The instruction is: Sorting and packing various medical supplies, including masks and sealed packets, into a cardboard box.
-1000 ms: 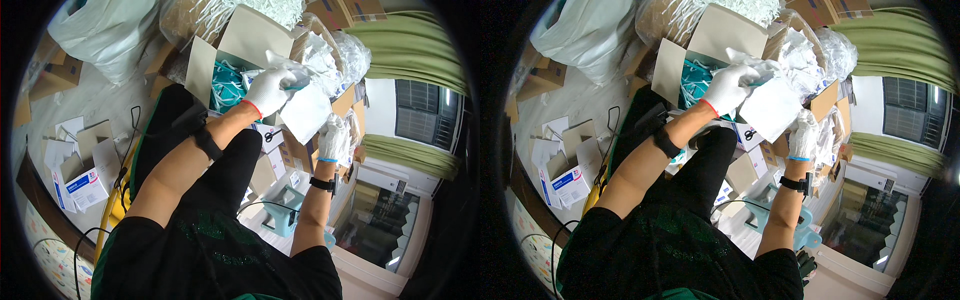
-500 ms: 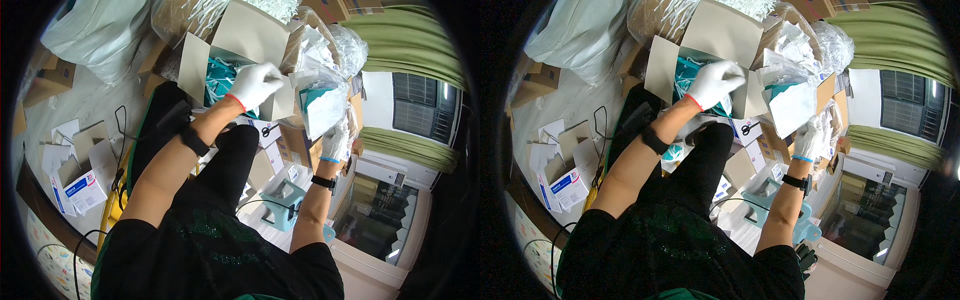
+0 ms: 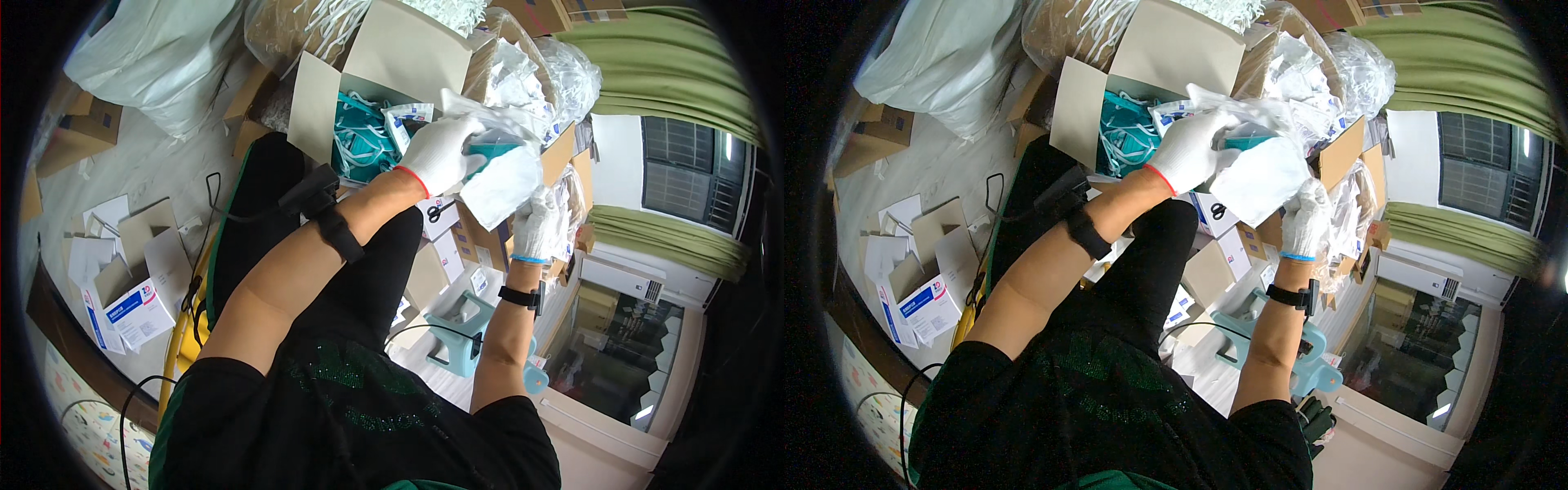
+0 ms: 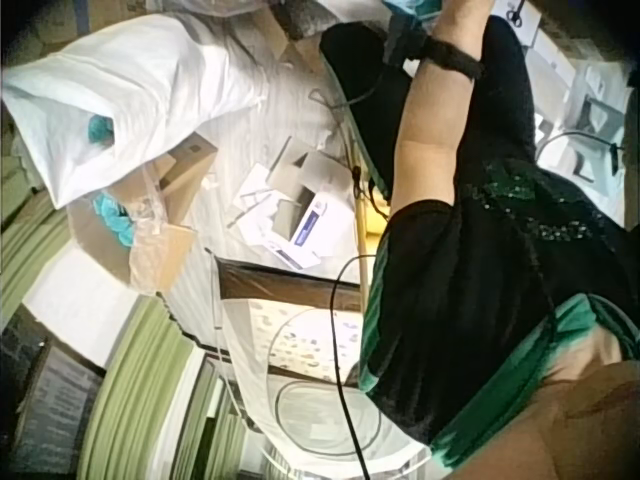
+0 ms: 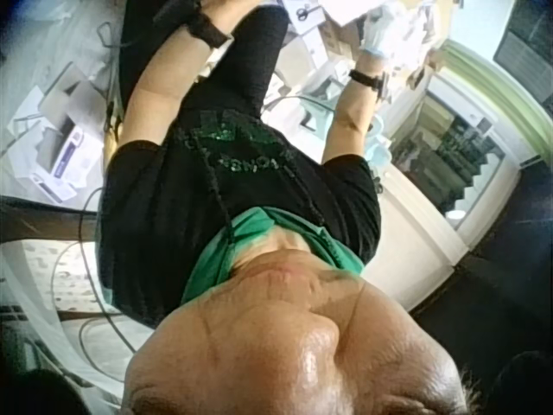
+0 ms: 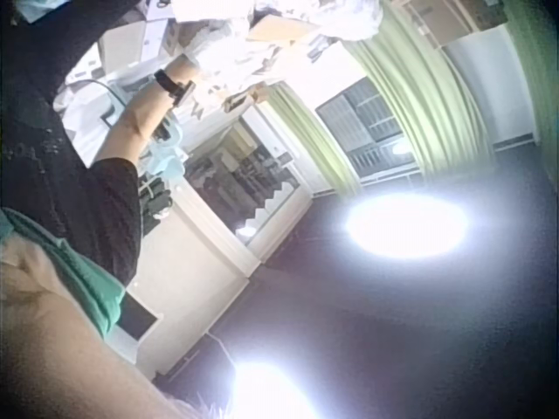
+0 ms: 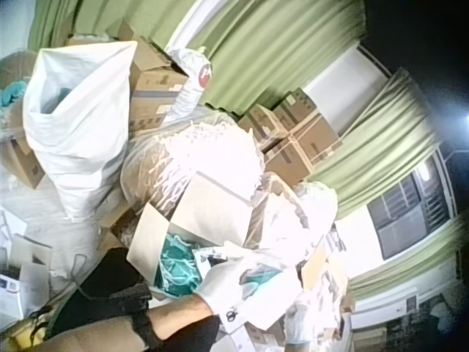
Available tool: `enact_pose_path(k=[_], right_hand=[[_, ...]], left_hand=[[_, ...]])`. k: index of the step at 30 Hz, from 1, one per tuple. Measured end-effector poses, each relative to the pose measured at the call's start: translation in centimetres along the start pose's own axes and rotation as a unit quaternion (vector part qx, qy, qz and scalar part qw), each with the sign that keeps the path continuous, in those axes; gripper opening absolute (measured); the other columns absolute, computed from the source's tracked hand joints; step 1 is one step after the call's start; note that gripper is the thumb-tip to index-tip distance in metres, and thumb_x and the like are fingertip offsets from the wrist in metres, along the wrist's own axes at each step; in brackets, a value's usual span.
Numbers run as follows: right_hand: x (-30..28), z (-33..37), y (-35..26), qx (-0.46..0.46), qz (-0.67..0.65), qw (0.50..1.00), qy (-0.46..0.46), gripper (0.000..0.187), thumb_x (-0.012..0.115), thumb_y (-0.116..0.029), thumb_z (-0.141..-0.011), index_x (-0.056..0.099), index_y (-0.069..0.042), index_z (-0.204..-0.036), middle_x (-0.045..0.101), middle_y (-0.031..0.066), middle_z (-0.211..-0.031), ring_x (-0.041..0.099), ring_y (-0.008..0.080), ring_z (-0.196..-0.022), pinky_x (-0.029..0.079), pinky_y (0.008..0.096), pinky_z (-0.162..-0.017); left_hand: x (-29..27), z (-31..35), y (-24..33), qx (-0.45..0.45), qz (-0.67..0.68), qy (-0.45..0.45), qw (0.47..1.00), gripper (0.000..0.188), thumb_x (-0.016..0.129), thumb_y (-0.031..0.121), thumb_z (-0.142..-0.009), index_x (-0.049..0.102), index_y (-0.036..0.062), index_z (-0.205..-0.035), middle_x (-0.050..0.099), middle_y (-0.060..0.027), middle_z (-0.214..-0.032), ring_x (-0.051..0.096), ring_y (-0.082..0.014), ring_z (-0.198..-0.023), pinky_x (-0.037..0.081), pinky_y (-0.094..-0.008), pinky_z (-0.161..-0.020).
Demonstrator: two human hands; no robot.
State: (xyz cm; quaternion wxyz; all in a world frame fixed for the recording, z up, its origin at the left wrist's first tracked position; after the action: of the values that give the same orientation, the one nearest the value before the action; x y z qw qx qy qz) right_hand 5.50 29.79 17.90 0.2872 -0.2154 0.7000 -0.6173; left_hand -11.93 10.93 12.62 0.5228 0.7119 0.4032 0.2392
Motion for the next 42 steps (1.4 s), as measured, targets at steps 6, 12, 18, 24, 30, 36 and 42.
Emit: enact_pose_path(k=[6,12,18,24,30,36,42], right_hand=[[0.1,0.4,1.3,0.049,0.023,0.998,0.015,0.016,0.060,-0.010,-0.096,0.059,-0.008,-0.080,0.047,-0.0061,-0.065,0.039,0.0046,-0.055,0.030,0.0204,-0.050],[-0.1,0.4,1.6,0.049,0.057,0.993,0.086,0.016,0.060,-0.007,-0.097,0.062,-0.008,-0.081,0.049,-0.0061,-0.066,0.038,0.0040,-0.052,0.030,0.0209,-0.047],[-8.0,-0.5,1.7,0.017,-0.013,0.998,0.061,0.025,0.058,-0.012,-0.096,0.062,-0.005,-0.119,0.053,-0.0068,-0.075,0.042,0.0034,-0.055,0.035,0.0200,-0.048],[-8.2,0.4,3.2,-0.034,-0.061,0.996,0.064,0.050,0.051,-0.011,-0.091,0.049,-0.003,-0.140,0.061,0.0025,-0.102,0.058,0.0125,-0.085,0.052,0.0274,-0.077],[-6.7,0.6,4.3,0.011,-0.041,0.996,0.077,0.040,0.055,-0.007,-0.084,0.058,0.001,-0.123,0.065,0.0132,-0.112,0.065,0.0265,-0.101,0.055,0.0412,-0.093],[-3.3,1.2,2.6,0.030,-0.110,0.993,0.024,0.006,0.053,-0.002,-0.083,0.057,-0.007,-0.083,0.053,-0.0004,-0.073,0.051,0.0114,-0.062,0.045,0.0257,-0.059],[-1.3,2.2,3.0,0.048,-0.071,0.994,0.070,0.021,0.053,0.002,-0.086,0.050,-0.012,-0.071,0.042,-0.0071,-0.062,0.036,0.0050,-0.051,0.031,0.0199,-0.048]], left_hand=[[1.4,0.1,-1.3,-0.008,-0.184,-0.076,0.980,0.030,0.069,0.021,-0.083,0.068,0.0119,-0.111,0.070,-0.0158,-0.102,0.068,-0.0324,-0.098,0.055,-0.0444,-0.078],[1.1,-0.3,-3.0,-0.015,-0.234,-0.071,0.970,0.023,0.068,0.012,-0.074,0.071,0.0072,-0.096,0.071,-0.0192,-0.085,0.072,-0.0346,-0.082,0.056,-0.0481,-0.070],[-4.9,-0.4,-6.0,-0.148,-0.259,0.013,0.954,0.024,0.064,0.023,-0.080,0.062,0.0065,-0.097,0.069,-0.0199,-0.087,0.068,-0.0398,-0.083,0.053,-0.0522,-0.073],[-4.7,0.1,-5.7,-0.069,-0.353,0.013,0.933,0.032,0.067,0.019,-0.082,0.065,0.0136,-0.113,0.065,-0.0112,-0.109,0.062,-0.0329,-0.101,0.050,-0.0429,-0.089],[-1.7,1.1,1.2,0.067,0.064,0.071,0.993,0.005,0.070,0.010,-0.083,0.071,0.0096,-0.088,0.068,-0.0107,-0.088,0.066,-0.0278,-0.076,0.052,-0.0340,-0.068],[0.0,0.6,1.5,0.017,0.005,-0.011,1.000,0.018,0.074,0.020,-0.080,0.071,0.0073,-0.092,0.068,-0.0146,-0.092,0.068,-0.0327,-0.085,0.053,-0.0405,-0.073],[2.6,2.2,-1.5,-0.156,0.026,-0.139,0.978,0.034,0.071,0.025,-0.082,0.071,0.0067,-0.110,0.069,-0.0213,-0.107,0.066,-0.0365,-0.100,0.053,-0.0395,-0.085]])
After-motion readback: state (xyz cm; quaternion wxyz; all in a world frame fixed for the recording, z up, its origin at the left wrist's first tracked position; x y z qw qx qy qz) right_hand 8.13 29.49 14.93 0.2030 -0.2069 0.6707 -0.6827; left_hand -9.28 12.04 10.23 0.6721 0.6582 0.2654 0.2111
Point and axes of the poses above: each hand's wrist, its own z-axis away from the middle knuckle, its own x-axis out of the palm, y = z × x, the point moved 4 cm from there along -z, towards the middle knuckle
